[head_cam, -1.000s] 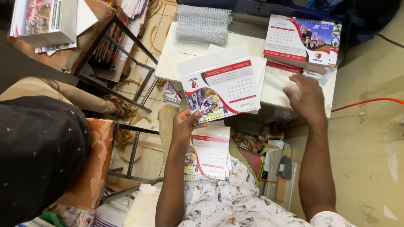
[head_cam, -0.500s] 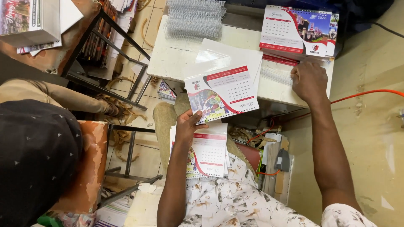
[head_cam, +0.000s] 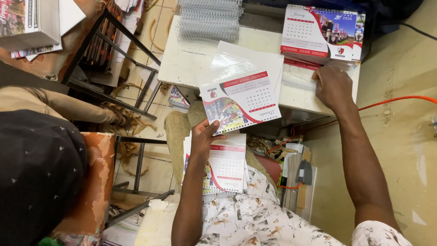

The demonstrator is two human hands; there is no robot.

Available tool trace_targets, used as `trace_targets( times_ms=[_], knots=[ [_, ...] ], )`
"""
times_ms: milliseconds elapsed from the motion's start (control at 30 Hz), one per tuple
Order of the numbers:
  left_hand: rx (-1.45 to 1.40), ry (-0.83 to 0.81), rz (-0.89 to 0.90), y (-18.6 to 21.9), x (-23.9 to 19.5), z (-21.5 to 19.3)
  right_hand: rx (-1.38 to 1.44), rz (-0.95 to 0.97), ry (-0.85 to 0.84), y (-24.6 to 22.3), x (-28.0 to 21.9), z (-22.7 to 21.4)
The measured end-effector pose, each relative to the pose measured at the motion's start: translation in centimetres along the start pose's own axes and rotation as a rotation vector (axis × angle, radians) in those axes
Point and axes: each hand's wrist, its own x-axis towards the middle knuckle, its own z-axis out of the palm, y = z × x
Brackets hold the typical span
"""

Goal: Assembling and aligning calendar pages for binding in a print shop environment.

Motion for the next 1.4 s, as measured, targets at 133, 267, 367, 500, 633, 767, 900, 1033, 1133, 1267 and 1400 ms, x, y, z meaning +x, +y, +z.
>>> trace_targets(
  times_ms=[133,267,367,500,633,767,900,1033,1133,1267,1400],
  knots=[
    [-0.008,-0.021,-0.01,0.3,-0.1,-0.3,-0.033,0.02,0.006,1.1,-0.6,-1.6],
    [-0.008,-0.021,-0.006,0.1,0.4,-0.7,0.064,0.091,-0.203,-0.3,-0.6,-4.1],
    [-0.012,-0.017,-0.01,-0.4,0.6,-0.7,0.073,0.121,-0.333,-0.9,-0.8,-4.3],
    [0.004,-0.005,0.001,0.1,0.1,-0.5,0.316,0.187,-0.276,-0.9,-1.4,-3.7],
    [0.01,-0.014,-0.004,0.1,0.2,-0.7,0.885,0.265,-0.231,1.4,-2.6,-4.9],
    [0.025,-0.008,-0.002,0.4,0.2,-0.3,1.233,-0.045,-0.122,3.9,-3.4,-7.9],
    [0.008,-0.004,0.02,0.4,0.0,0.1,0.89,-0.023,-0.261,2.6,-2.3,-11.3],
    [-0.002,0.002,0.034,0.5,0.1,0.3,0.315,0.079,-0.284,4.0,-0.5,-7.0],
    [0.032,0.002,0.015,0.7,-0.1,0.4,0.522,0.103,0.016,3.8,-1.4,-8.0],
    [0.03,0.017,0.004,0.6,0.0,0.4,0.255,0.033,-0.014,5.0,-1.7,-7.6],
    [0.015,0.02,0.004,0.4,0.1,0.3,0.173,0.048,-0.308,1.3,-0.7,-6.8]
  ],
)
